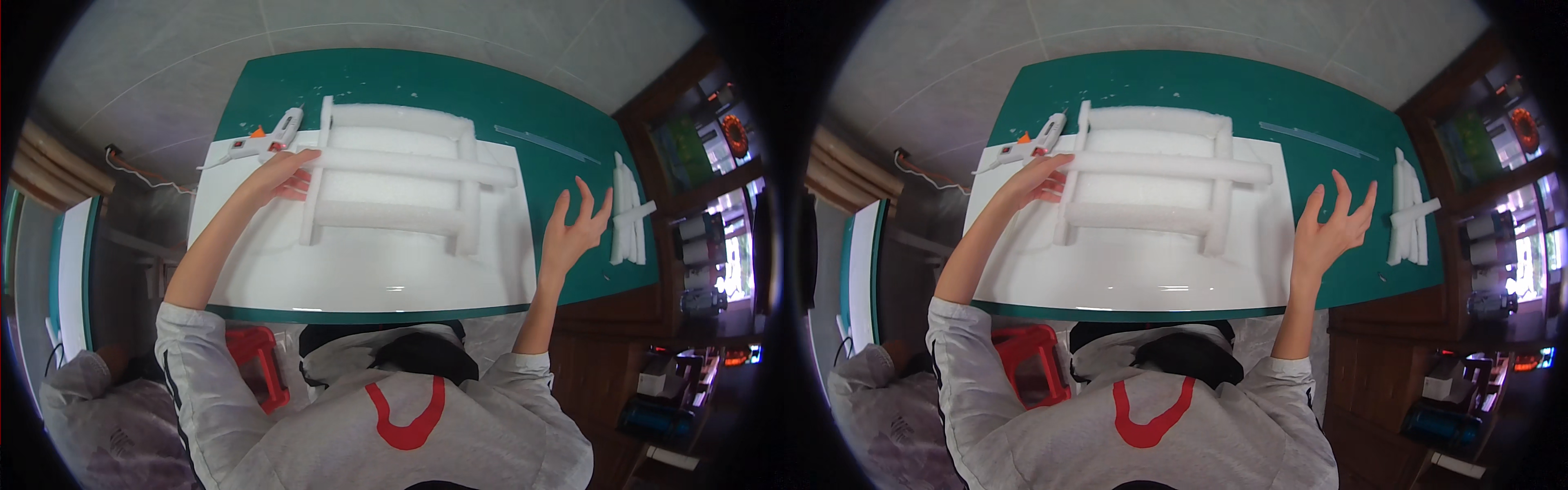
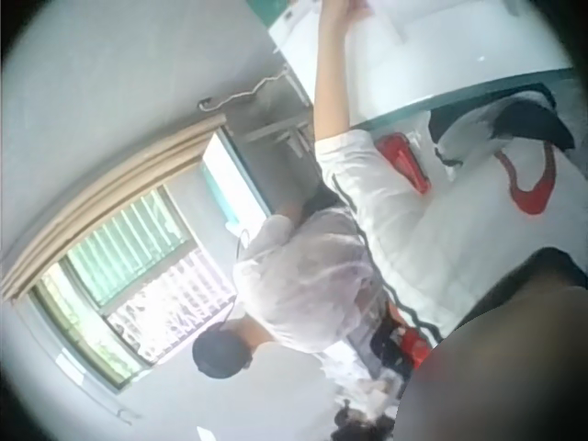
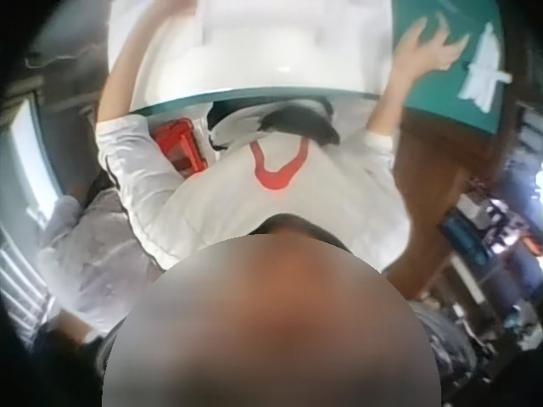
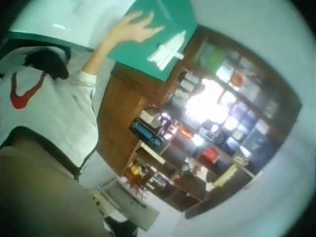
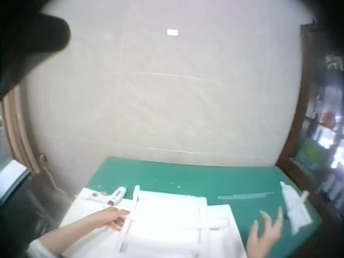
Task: Using a hot glue gun to assemble foam pieces on a white board.
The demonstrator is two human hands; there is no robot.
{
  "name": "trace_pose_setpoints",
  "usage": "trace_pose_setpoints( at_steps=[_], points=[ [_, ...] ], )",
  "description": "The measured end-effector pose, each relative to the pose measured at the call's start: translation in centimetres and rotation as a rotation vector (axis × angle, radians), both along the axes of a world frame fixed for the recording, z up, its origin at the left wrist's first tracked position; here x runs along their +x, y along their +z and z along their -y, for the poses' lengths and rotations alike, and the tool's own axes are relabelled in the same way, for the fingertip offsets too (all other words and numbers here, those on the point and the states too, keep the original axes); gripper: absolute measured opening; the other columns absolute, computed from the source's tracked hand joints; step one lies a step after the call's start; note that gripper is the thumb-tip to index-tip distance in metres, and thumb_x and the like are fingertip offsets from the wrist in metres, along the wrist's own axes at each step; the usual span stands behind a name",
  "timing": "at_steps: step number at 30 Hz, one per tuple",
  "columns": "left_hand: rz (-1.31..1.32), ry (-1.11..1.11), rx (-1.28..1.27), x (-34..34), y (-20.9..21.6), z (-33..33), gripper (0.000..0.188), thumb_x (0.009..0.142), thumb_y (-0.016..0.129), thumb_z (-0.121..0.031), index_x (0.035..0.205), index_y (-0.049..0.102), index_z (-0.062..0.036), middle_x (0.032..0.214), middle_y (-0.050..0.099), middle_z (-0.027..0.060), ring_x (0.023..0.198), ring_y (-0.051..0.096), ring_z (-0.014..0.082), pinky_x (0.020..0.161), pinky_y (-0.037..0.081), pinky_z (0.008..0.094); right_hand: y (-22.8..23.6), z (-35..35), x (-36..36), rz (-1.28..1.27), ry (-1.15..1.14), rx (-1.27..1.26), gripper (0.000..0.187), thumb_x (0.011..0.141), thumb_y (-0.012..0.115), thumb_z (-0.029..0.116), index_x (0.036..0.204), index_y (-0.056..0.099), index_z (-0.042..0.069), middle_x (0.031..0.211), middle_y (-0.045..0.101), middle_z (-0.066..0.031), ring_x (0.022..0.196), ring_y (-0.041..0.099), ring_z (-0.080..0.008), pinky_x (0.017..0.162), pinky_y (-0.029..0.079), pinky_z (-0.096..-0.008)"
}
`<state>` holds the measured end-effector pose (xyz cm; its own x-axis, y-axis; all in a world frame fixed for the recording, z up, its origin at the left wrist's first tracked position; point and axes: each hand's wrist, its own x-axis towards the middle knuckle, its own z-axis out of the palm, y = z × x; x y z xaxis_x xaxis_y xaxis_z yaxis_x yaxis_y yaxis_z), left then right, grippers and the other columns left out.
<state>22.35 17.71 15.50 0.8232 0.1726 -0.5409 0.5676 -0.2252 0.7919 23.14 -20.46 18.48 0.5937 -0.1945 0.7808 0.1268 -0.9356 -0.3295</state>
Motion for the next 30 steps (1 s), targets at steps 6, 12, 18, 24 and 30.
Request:
trace_pose_setpoints(
  at_steps=[6, 12, 18, 24, 30],
  points=[
    [-0.020, 0.015, -0.015, 0.1, 0.2, -0.1, 0.061, 0.072, 0.056, -0.045, 0.109, 0.048, 0.0026, 0.085, 0.052, 0.0138, 0.065, 0.058, 0.0140, 0.056, 0.053, 0.0245, -0.9, 2.8, -1.6, -0.229, -0.264, -0.198, 0.030, 0.079, 0.055, 0.022, 0.108, 0.055, 0.015, 0.126, 0.036, -0.0187, 0.110, 0.040, -0.0321, 0.087, 0.030, -0.0459],
    [-0.031, 0.002, -0.065, 0.4, 1.1, 0.3, 0.060, 0.072, 0.058, -0.045, 0.108, 0.048, 0.0027, 0.084, 0.052, 0.0132, 0.066, 0.056, 0.0133, 0.054, 0.053, 0.0245, 0.8, -1.9, -4.3, -0.105, 0.392, -0.101, 0.029, 0.073, 0.058, 0.010, 0.102, 0.057, 0.006, 0.119, 0.043, -0.0170, 0.102, 0.045, -0.0303, 0.084, 0.034, -0.0378],
    [-0.041, -0.008, -0.089, 0.1, 1.2, 0.3, 0.059, 0.074, 0.056, -0.044, 0.111, 0.048, 0.0016, 0.089, 0.053, 0.0175, 0.072, 0.061, 0.0201, 0.063, 0.054, 0.0275, -0.7, -8.4, -5.9, -0.237, 0.865, -0.072, 0.031, 0.069, 0.061, 0.007, 0.100, 0.057, 0.006, 0.109, 0.049, -0.0145, 0.100, 0.047, -0.0285, 0.083, 0.034, -0.0375],
    [-0.005, -0.017, -0.169, -0.7, 1.9, 1.3, 0.061, 0.074, 0.056, -0.045, 0.108, 0.047, 0.0057, 0.085, 0.053, 0.0148, 0.071, 0.061, 0.0164, 0.059, 0.054, 0.0249, -2.0, -12.6, -4.1, -0.450, 1.038, -0.220, 0.045, 0.068, 0.065, 0.015, 0.110, 0.049, 0.009, 0.109, 0.050, -0.0110, 0.099, 0.048, -0.0243, 0.087, 0.031, -0.0377],
    [-0.032, -0.044, -0.220, -0.4, 0.1, 1.5, 0.061, 0.077, 0.054, -0.043, 0.110, 0.044, 0.0073, 0.086, 0.052, 0.0150, 0.072, 0.062, 0.0183, 0.061, 0.055, 0.0239, -2.5, -12.0, -2.9, -0.591, 0.933, -0.426, 0.046, 0.067, 0.066, 0.018, 0.109, 0.048, 0.010, 0.102, 0.053, -0.0075, 0.098, 0.049, -0.0208, 0.089, 0.030, -0.0410]
  ],
)
